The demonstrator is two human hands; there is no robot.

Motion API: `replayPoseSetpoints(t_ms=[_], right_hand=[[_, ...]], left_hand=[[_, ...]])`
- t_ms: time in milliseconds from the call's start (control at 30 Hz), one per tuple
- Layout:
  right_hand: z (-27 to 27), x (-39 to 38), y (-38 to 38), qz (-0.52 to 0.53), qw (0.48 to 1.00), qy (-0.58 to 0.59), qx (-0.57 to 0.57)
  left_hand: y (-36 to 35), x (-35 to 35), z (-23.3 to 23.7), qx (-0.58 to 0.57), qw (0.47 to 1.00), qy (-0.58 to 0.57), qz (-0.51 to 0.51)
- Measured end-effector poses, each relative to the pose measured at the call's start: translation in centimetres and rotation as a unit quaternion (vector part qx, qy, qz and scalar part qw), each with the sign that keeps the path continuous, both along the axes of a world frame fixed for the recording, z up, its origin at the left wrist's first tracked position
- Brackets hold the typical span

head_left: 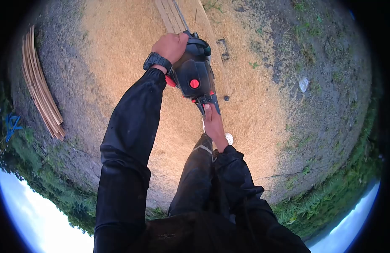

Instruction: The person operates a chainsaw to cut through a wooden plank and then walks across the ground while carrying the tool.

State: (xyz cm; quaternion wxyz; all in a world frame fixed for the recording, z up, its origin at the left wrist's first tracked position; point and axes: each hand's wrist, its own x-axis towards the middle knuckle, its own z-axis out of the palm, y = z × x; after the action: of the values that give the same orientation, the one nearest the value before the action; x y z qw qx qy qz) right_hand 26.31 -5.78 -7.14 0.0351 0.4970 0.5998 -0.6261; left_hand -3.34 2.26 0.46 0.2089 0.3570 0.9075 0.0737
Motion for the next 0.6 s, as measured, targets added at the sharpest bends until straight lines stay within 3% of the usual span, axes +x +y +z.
replayPoseSetpoints(t_ms=[167, 300, 400, 600], right_hand=[[0.6, -1.7, 0.8, -0.001, 1.000, 0.011, 0.002], [0.5, -2.4, 1.1, -0.002, 0.999, 0.015, 0.031], [0.9, -2.8, 1.4, 0.009, 1.000, -0.004, 0.006], [0.9, -3.4, 1.6, 0.007, 1.000, -0.006, -0.008]], left_hand=[[0.1, -2.0, -0.4, 0.042, 0.996, 0.018, -0.071], [0.6, -2.6, -0.2, 0.059, 0.996, 0.026, -0.053], [1.1, -3.4, -0.4, -0.006, 0.998, 0.010, -0.054], [1.2, -3.7, 0.3, 0.044, 0.999, 0.001, -0.014]])
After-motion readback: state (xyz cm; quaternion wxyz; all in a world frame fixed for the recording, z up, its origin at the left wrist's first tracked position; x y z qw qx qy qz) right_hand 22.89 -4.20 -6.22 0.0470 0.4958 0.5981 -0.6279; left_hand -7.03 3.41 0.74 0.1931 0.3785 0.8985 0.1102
